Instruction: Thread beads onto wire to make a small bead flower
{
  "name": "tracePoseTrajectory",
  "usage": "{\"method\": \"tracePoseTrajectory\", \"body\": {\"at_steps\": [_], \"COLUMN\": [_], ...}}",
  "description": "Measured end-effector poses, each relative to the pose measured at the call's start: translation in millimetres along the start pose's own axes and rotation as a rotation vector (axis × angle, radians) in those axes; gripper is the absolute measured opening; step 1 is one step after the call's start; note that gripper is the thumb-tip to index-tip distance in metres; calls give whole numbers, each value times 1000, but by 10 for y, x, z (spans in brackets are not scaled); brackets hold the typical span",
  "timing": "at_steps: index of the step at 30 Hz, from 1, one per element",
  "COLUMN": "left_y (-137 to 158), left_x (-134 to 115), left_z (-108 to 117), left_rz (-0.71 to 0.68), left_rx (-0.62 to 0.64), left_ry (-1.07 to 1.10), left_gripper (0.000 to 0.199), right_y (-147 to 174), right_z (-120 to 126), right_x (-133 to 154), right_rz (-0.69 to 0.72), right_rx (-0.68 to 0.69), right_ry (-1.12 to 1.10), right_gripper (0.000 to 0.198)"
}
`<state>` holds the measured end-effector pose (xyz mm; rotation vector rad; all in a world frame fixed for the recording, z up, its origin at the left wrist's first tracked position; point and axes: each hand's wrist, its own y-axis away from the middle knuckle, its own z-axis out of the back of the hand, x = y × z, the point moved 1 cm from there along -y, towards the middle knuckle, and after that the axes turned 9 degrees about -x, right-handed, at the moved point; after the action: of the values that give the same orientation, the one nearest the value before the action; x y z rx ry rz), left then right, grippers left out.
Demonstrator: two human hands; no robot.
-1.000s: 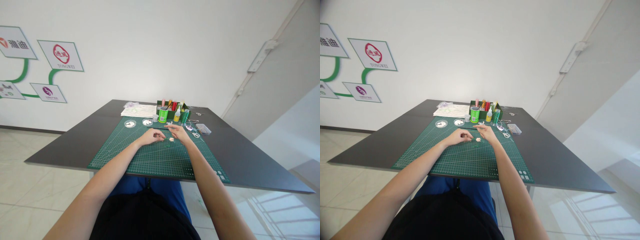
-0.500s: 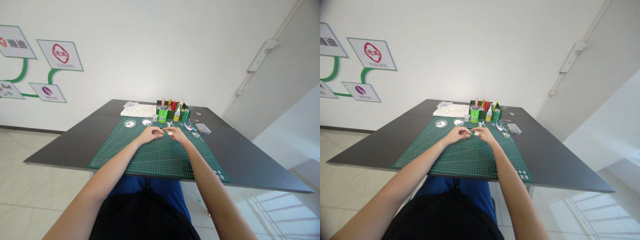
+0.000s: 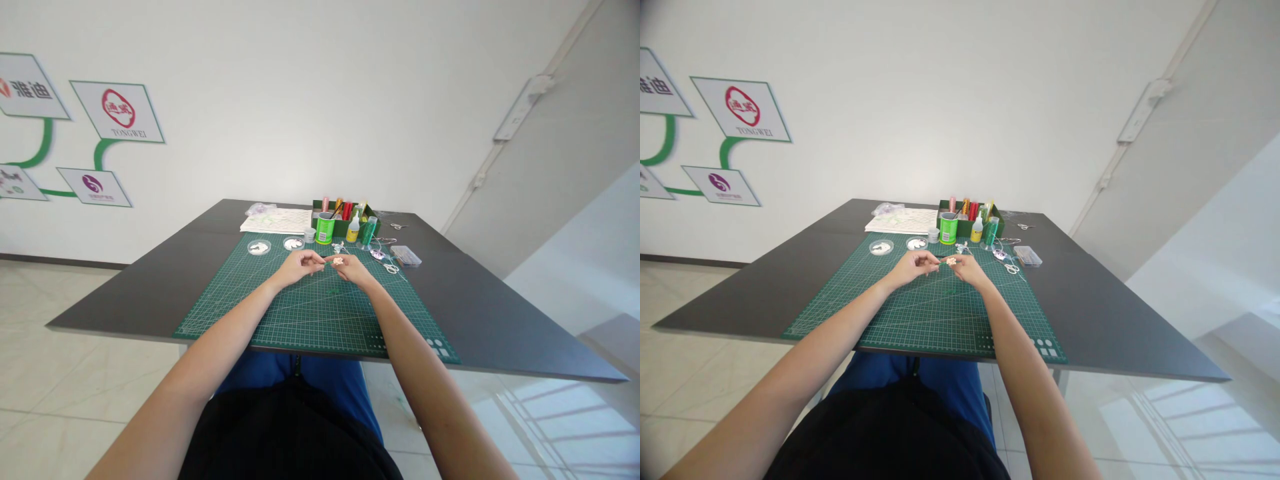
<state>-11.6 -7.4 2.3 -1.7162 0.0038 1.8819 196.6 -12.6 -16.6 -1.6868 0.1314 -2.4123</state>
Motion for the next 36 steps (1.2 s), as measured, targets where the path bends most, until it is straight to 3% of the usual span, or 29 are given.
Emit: {"method": "tracePoseTrajectory", "body": {"at_steps": [19, 36], "left_y": [-77, -90], "left_x": [110, 125], "left_z": [59, 122], "left_rz": [10, -6], "left_rx": [-154, -307], "left_ry": [77, 107], "left_gripper": [41, 36], "right_y": [59, 105], "right_z": [-28, -48], "right_x": [98, 127], "right_rz": [17, 6], "right_rx": [120, 268], "right_ry": [78, 73], "right_gripper": [46, 51]}}
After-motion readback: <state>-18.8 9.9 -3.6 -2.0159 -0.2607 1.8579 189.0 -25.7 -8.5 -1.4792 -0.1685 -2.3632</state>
